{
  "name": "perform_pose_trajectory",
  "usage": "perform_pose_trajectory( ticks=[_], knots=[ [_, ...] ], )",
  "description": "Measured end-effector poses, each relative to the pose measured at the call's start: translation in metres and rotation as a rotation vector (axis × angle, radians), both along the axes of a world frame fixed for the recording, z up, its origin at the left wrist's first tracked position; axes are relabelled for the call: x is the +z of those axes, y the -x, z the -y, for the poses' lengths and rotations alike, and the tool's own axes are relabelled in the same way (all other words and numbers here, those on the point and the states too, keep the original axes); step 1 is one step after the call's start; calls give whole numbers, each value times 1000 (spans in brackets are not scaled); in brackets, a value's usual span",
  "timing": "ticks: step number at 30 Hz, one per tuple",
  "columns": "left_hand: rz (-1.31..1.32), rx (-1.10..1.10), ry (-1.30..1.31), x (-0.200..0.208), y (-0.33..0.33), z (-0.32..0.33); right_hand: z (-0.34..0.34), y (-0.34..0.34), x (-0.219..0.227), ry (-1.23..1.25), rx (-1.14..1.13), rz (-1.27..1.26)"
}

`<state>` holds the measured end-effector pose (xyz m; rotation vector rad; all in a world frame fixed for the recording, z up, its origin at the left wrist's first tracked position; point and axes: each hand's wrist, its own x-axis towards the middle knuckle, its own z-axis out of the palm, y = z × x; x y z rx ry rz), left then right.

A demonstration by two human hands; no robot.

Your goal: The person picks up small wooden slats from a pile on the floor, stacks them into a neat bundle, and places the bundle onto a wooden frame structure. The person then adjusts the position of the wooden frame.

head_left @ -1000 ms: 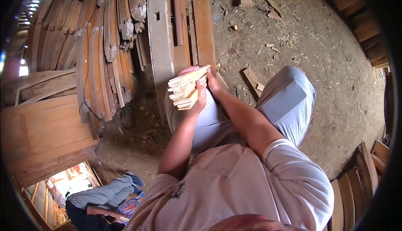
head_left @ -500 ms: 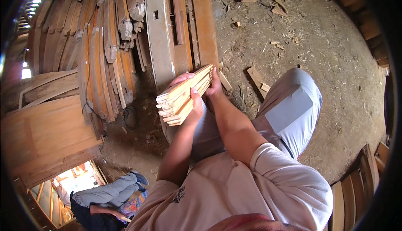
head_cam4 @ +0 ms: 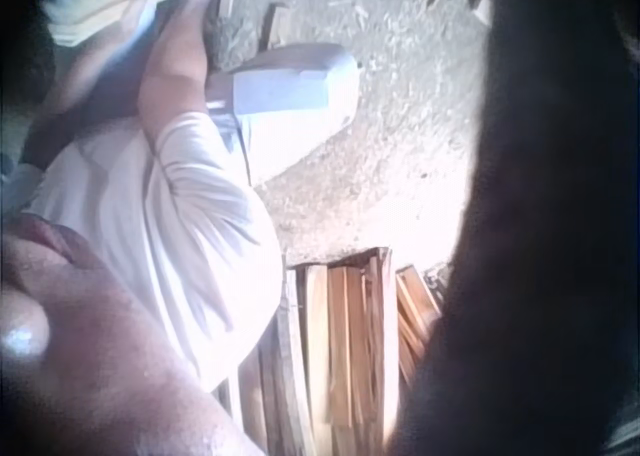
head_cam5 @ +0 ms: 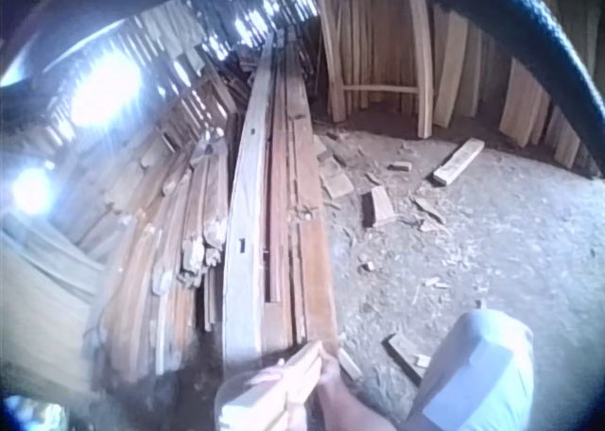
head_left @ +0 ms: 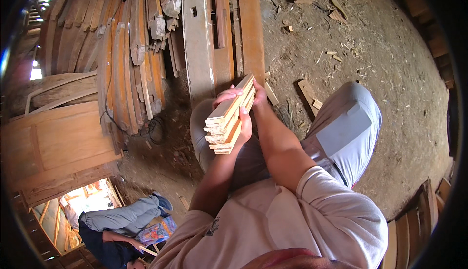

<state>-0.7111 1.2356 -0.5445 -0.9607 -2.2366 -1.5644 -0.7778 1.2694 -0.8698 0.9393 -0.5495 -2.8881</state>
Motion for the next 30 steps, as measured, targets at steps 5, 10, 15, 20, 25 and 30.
perform_pose_trajectory(
  ticks=[5, 10, 15, 20, 25, 30],
  knots=[
    [45, 17, -55, -1, 1, 10, -3, 4, 21, 12, 45, 44],
    [60, 16, -73, 0, 0, 7, -4, 7, 29, -91, 157, 81],
    [44, 35, -46, -6, 0, 11, -5, 2, 40, -107, 230, 92],
    [67, 66, -78, -9, 4, 15, -15, -7, 63, -150, 339, 128],
    [72, 78, -128, -11, 2, 8, -84, 10, 115, -479, 870, 498],
    [107, 54, -246, -8, 5, -7, -199, 34, 218, -1778, 648, 117]
  ],
)
